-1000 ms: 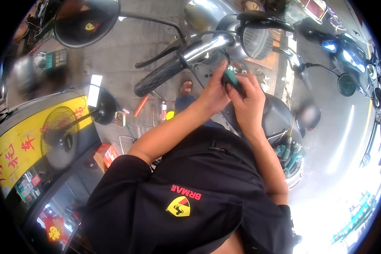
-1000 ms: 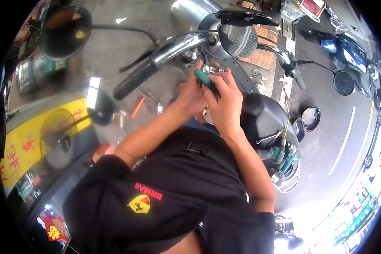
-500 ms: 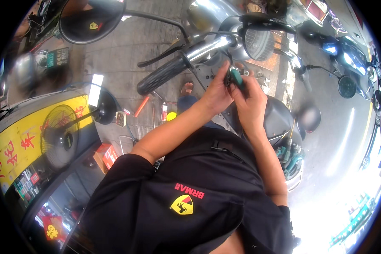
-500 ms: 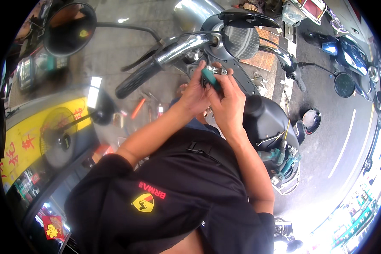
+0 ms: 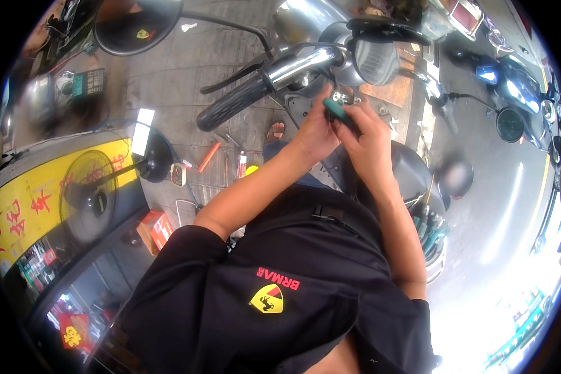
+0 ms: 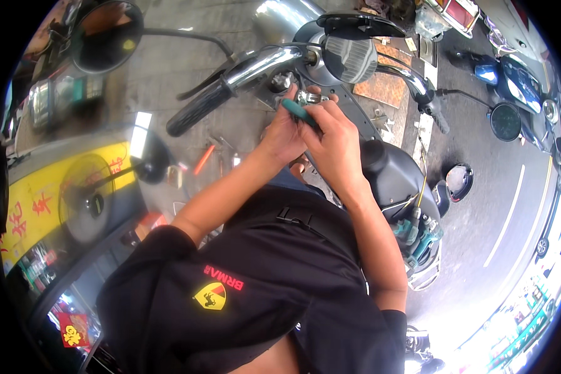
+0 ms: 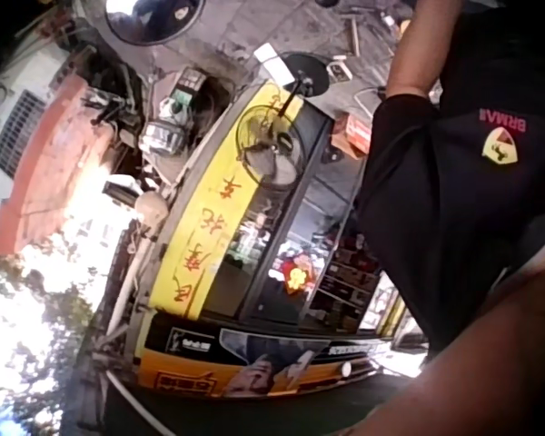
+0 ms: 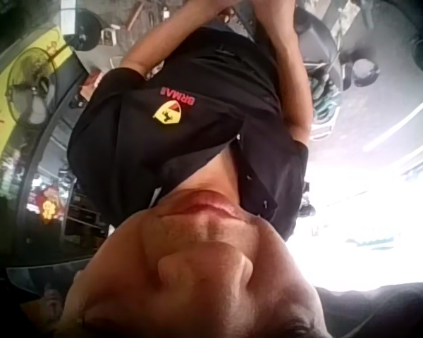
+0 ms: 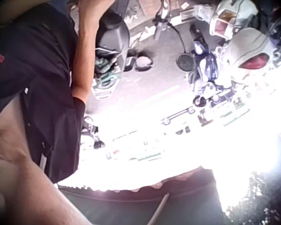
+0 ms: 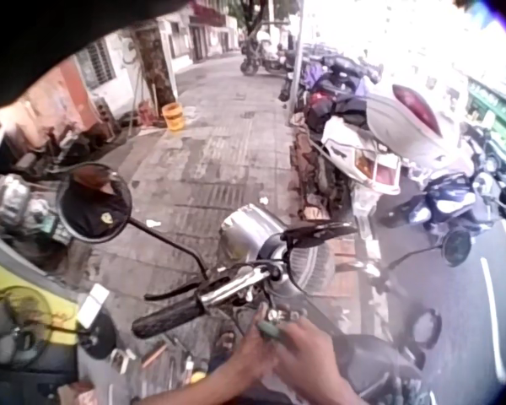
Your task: The person disassembles a small electronic component from a motorcycle, removes a screw using a tool, and then works with small parts by hand before beginning reassembly.
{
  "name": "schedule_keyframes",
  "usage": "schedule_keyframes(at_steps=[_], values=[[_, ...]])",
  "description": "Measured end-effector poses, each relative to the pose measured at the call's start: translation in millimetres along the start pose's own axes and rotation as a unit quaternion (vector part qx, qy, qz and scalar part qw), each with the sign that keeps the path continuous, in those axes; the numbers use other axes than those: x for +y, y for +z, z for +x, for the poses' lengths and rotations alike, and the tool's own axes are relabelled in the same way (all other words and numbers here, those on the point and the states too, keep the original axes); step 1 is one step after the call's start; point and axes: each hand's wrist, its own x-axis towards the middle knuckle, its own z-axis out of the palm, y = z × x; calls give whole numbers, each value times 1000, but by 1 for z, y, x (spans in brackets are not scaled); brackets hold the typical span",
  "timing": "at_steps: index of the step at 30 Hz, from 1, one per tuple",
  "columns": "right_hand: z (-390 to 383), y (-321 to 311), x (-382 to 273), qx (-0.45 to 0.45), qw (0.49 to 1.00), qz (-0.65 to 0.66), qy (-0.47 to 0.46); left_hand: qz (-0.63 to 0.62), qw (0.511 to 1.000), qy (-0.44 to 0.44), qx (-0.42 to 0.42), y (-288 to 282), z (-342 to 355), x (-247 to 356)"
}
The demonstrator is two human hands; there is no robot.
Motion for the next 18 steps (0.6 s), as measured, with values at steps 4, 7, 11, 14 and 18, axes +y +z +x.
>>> schedule_keyframes(at_steps=[4,7,11,14,18], values=[[0,1,2,-1,1000,-11,-3,-1,1000,6,0,-5,2,-1],[0,2,6,0,999,-36,-27,8,1000,10,4,-6,2,-2],[4,-3,5,-8,995,-71,-63,38,999,16,29,-6,3,-2],[4,-2,8,3,994,-85,-72,21,999,15,21,-5,3,-2],[1,2,14,21,995,-71,-69,21,1000,17,14,-9,5,-3]])
